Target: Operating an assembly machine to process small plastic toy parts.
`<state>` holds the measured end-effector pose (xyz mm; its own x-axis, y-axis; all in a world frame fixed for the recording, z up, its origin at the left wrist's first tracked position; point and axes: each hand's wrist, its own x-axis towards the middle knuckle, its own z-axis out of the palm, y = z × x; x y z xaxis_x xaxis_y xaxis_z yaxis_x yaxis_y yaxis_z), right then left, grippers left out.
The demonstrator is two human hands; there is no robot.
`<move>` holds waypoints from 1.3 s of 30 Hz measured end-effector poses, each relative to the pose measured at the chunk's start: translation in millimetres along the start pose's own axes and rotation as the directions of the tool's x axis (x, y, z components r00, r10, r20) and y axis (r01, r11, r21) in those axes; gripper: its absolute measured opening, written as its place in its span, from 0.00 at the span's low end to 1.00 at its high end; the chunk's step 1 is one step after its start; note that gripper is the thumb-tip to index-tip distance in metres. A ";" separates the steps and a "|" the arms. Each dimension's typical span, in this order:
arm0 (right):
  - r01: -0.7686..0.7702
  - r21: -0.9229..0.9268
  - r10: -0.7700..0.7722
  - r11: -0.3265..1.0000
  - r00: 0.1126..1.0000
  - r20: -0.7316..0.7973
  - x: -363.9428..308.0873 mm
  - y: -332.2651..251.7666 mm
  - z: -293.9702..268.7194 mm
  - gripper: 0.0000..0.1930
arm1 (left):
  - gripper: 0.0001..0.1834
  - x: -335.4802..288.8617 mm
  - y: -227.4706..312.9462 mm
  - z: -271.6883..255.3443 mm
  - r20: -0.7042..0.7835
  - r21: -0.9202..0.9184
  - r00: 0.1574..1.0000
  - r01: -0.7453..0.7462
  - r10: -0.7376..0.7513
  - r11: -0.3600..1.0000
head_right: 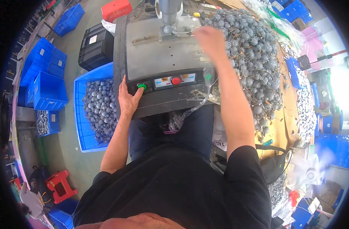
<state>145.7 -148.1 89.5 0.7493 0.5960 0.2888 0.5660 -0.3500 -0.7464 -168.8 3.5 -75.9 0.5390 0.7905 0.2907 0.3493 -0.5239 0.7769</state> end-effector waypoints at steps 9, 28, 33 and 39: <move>0.118 0.012 -0.119 0.993 0.983 0.142 -124.2 0.5 83.4 0.15 | 0.50 -1.1 -2.4 -0.8 0.010 -0.011 0.999 -0.030 0.030 0.999; -0.435 0.712 0.454 0.551 0.872 0.182 -175.3 85.0 -7.5 0.15 | 0.43 0.7 -18.1 16.9 0.040 -0.076 0.985 -0.165 0.169 0.983; -0.190 0.137 0.231 0.972 0.873 -0.430 -248.9 76.2 -125.0 0.06 | 0.43 -0.2 -15.9 15.7 0.055 -0.125 0.985 -0.153 0.161 0.980; -0.677 -0.447 0.244 0.585 0.672 -0.700 -328.5 163.6 -234.6 0.22 | 0.43 -0.2 -4.3 13.8 0.055 -0.175 0.980 -0.181 0.193 0.968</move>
<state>72.8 -570.6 13.2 0.8816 -0.1907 0.4317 -0.0230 -0.9311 -0.3642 -159.9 1.2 -87.0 0.6377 0.6556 0.4043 0.1061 -0.5946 0.7970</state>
